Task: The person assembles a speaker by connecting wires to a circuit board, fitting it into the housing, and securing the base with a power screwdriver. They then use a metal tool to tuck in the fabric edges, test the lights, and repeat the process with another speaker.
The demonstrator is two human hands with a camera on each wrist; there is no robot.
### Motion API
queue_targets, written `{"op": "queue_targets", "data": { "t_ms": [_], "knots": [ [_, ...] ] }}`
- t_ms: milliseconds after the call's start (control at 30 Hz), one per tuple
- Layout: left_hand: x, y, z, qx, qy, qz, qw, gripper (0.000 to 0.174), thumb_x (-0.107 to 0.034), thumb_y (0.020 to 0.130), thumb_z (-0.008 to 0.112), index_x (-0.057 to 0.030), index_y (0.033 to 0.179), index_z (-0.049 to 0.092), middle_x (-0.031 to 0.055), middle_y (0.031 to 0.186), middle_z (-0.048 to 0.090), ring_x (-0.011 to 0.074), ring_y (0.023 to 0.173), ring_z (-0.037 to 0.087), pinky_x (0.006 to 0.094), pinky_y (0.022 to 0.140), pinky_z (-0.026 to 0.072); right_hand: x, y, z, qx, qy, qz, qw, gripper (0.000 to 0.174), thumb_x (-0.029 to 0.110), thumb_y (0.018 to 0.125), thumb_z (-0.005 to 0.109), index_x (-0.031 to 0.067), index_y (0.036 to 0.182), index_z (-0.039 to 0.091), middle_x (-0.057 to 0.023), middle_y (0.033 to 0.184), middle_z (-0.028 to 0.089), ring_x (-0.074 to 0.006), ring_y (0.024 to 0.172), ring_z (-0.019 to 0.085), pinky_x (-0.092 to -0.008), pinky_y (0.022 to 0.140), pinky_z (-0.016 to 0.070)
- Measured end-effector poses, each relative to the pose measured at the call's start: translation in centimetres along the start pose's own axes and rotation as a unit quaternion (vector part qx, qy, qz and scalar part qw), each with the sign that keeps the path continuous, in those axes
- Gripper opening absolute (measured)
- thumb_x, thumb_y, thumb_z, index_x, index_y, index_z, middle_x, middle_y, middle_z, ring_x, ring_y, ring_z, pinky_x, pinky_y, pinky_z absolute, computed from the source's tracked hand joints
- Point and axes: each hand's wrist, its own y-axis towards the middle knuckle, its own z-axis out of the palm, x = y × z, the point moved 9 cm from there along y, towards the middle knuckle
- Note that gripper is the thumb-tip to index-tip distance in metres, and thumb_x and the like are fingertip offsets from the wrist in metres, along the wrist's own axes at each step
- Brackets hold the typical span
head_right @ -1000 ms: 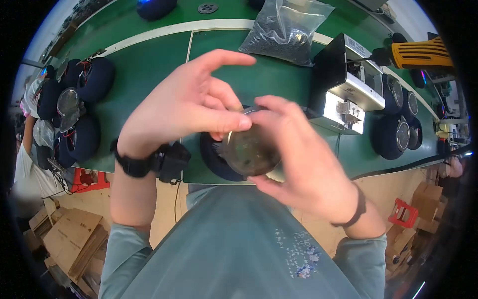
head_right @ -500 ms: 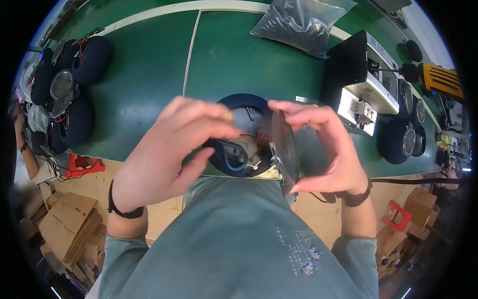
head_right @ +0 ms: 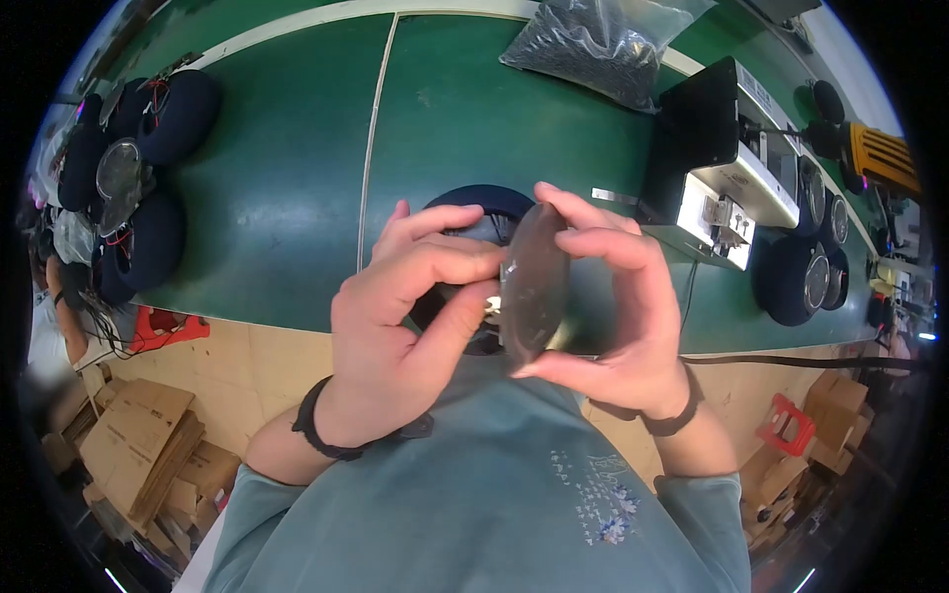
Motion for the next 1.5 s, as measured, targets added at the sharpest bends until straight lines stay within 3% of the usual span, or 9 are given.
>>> {"op": "queue_targets", "data": {
  "t_ms": [133,200,267,333,500,700,900,1233,1500],
  "knots": [
    [-1.3,0.7,-2.6,0.014,-0.048,0.01,0.999,0.029,-0.007,0.086,0.09,-0.0057,0.114,0.081,0.0073,0.119,0.08,0.0295,0.121,0.072,0.0447,0.108,0.0528,-0.3,-0.2,-0.3,-0.039,0.033,0.084,0.995,0.105,0.025,0.068,0.109,0.0046,0.152,0.05,-0.0273,0.166,0.052,-0.0342,0.155,0.052,-0.0433,0.113,0.0445],
    [-1.8,0.7,-4.4,0.015,-0.023,0.017,0.999,0.034,-0.009,0.083,0.093,-0.005,0.115,0.08,0.0088,0.121,0.078,0.0296,0.115,0.073,0.0414,0.101,0.0566,-0.8,-0.1,-0.8,-0.033,0.076,0.124,0.989,0.116,0.037,0.06,0.113,0.0043,0.153,0.051,-0.029,0.165,0.054,-0.0335,0.153,0.054,-0.0422,0.112,0.0458],
    [-2.8,-0.2,-2.4,0.187,0.115,0.099,0.971,0.042,-0.016,0.075,0.097,-0.0057,0.112,0.08,0.0081,0.112,0.076,0.0305,0.102,0.07,0.0421,0.086,0.0583,-0.7,0.1,-0.9,-0.033,0.085,0.144,0.985,0.116,0.038,0.06,0.112,0.0032,0.153,0.052,-0.0281,0.165,0.055,-0.0316,0.15,0.057,-0.0416,0.111,0.046],
    [-3.1,-0.3,-1.6,0.197,0.147,0.131,0.96,0.045,-0.019,0.07,0.096,-0.0065,0.11,0.08,0.0073,0.105,0.073,0.0317,0.093,0.067,0.0436,0.081,0.0564,-0.6,0.2,-0.8,-0.019,0.091,0.147,0.985,0.116,0.038,0.06,0.112,0.0033,0.152,0.052,-0.0273,0.164,0.055,-0.0307,0.147,0.059,-0.0415,0.111,0.0462],
    [-2.6,0.2,-1.6,0.16,0.191,0.202,0.947,0.036,-0.001,0.072,0.089,-0.0068,0.107,0.082,0.0067,0.096,0.07,0.0277,0.086,0.067,0.0361,0.07,0.0549,-0.3,0.2,-0.9,-0.022,0.103,0.15,0.983,0.116,0.039,0.06,0.112,0.0028,0.152,0.052,-0.027,0.163,0.055,-0.0321,0.146,0.059,-0.0447,0.114,0.046],
    [-0.6,0.4,-3.5,0.055,0.114,0.054,0.99,0.029,0.011,0.083,0.082,-0.0016,0.109,0.082,0.009,0.09,0.07,0.0209,0.079,0.068,0.0311,0.069,0.0535,1.5,0.7,-0.4,0.014,0.007,0.115,0.993,0.109,0.038,0.064,0.11,0.0014,0.152,0.056,-0.0279,0.162,0.056,-0.0358,0.145,0.06,-0.0476,0.117,0.0458],
    [2.7,-1.5,-4.3,0.001,-0.01,-0.095,0.995,0.017,0.007,0.097,0.079,0.0017,0.112,0.081,0.0056,0.094,0.073,0.0125,0.083,0.068,0.0276,0.076,0.0563,4.6,2.9,1.9,0.082,-0.246,0.088,0.962,0.08,0.027,0.065,0.105,0.003,0.136,0.077,-0.0266,0.158,0.06,-0.0362,0.121,0.066,-0.0449,0.099,0.0541],
    [4.5,-2.1,-4.8,0.006,-0.094,-0.141,0.986,0.018,0.005,0.101,0.077,0.0015,0.118,0.08,0.0061,0.103,0.071,0.0125,0.092,0.069,0.0269,0.082,0.0577,4.5,4.3,3.6,0.101,-0.347,0.094,0.928,0.081,0.027,0.061,0.104,0.0085,0.137,0.078,-0.0231,0.158,0.059,-0.0363,0.12,0.064,-0.045,0.096,0.0526],
    [3.5,-1.6,-5.2,0.046,-0.035,-0.085,0.995,0.032,0.0,0.084,0.092,-0.0037,0.114,0.084,0.0067,0.098,0.073,0.0159,0.085,0.071,0.0293,0.074,0.0573,4.6,4.7,4.0,0.133,-0.368,0.107,0.914,0.081,0.025,0.062,0.103,0.0088,0.137,0.078,-0.0226,0.159,0.059,-0.0376,0.126,0.063,-0.0464,0.096,0.0524]
  ]
}}
